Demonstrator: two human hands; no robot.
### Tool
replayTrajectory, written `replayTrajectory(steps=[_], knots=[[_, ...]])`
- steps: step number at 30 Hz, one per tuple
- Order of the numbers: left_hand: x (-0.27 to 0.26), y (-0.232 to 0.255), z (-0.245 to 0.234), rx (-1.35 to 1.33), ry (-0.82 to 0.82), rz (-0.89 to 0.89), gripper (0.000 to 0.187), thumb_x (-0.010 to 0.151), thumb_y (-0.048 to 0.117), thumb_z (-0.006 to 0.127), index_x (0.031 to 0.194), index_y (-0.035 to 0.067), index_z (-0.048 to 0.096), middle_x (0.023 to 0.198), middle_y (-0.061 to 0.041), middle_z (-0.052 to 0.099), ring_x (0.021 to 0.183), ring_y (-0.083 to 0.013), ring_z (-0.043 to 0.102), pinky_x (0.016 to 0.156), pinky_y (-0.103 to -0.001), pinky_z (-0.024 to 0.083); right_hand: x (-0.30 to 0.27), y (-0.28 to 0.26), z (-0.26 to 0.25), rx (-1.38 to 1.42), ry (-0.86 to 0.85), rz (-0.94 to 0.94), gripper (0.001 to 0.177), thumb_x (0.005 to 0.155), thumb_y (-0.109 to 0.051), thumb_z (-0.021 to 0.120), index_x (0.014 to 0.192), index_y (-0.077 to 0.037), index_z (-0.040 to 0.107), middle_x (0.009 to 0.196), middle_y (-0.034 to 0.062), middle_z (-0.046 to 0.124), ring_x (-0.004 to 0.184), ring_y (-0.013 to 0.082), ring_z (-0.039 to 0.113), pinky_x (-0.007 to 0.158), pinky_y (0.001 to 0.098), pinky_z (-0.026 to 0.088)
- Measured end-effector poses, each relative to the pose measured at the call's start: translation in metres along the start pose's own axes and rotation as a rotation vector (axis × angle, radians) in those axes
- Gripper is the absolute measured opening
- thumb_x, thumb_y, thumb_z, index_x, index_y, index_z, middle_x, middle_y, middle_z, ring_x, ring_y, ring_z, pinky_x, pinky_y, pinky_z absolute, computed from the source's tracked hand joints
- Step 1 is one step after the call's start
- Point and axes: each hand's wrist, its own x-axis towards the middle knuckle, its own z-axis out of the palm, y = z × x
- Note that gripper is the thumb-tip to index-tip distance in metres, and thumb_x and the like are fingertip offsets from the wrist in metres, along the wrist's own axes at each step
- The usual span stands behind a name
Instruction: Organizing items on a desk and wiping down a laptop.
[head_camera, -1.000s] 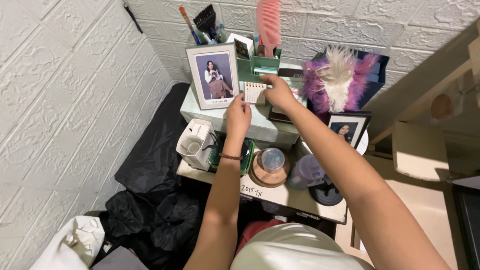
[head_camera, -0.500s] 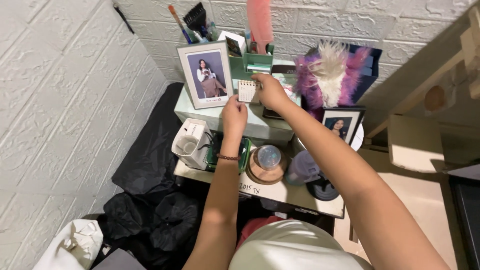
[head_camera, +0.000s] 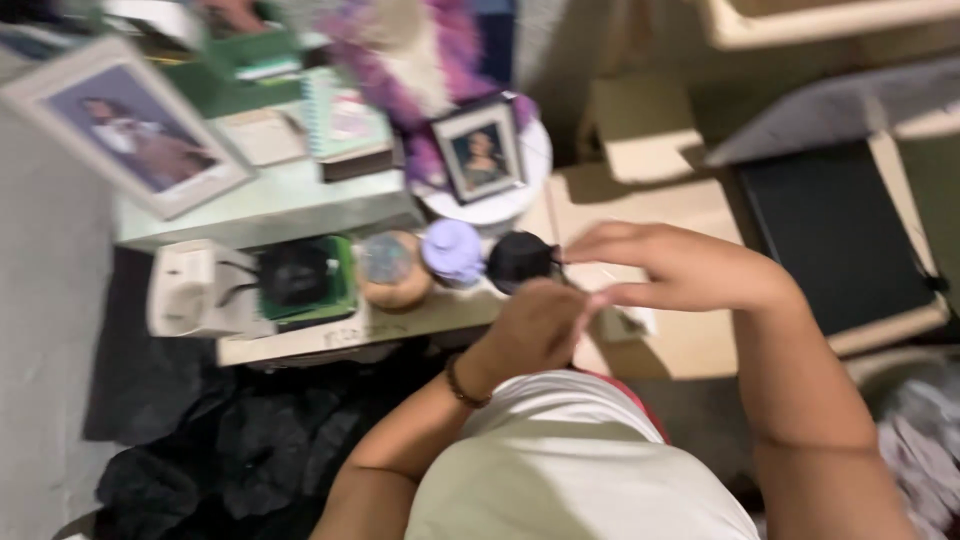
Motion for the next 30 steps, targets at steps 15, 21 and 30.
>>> replayTrajectory(steps=[15,21,30], knots=[[-0.226,-0.128,0.264,-0.027,-0.458,-1.422,0.056,0.076,0.045,0.074,0.105,-0.003,0.074,0.098,-0.023,0.074,0.092,-0.0328,0.074,0.081,-0.041,0.057,-0.229,0.307,0.283,0.984,0.419,1.004,0.041,0.097,-0.034,0.069,0.126,-0.008,0.057,0.089,0.0043,0.056,0.073,0.0155,0.050,0.057,0.0303,0.043],[-0.266,-0.125,0.259,-0.193,-0.140,-1.425,0.072,0.075,0.036,0.083,0.128,-0.003,0.053,0.119,-0.023,0.064,0.109,-0.0314,0.065,0.091,-0.037,0.053,-0.238,0.275,0.287,1.200,0.489,1.020,0.030,0.092,-0.021,0.067,0.110,-0.004,0.050,0.098,0.0109,0.067,0.090,0.0216,0.070,0.075,0.0345,0.060],[-0.218,-0.014,0.127,-0.551,-0.168,-1.219,0.081,0.079,0.029,0.083,0.141,-0.002,0.042,0.128,-0.017,0.061,0.116,-0.0227,0.060,0.095,-0.034,0.052,-0.200,0.207,0.257,1.160,0.228,0.732,0.054,0.083,-0.008,0.073,0.134,-0.004,0.054,0.120,0.0097,0.066,0.110,0.0218,0.064,0.095,0.0399,0.052]])
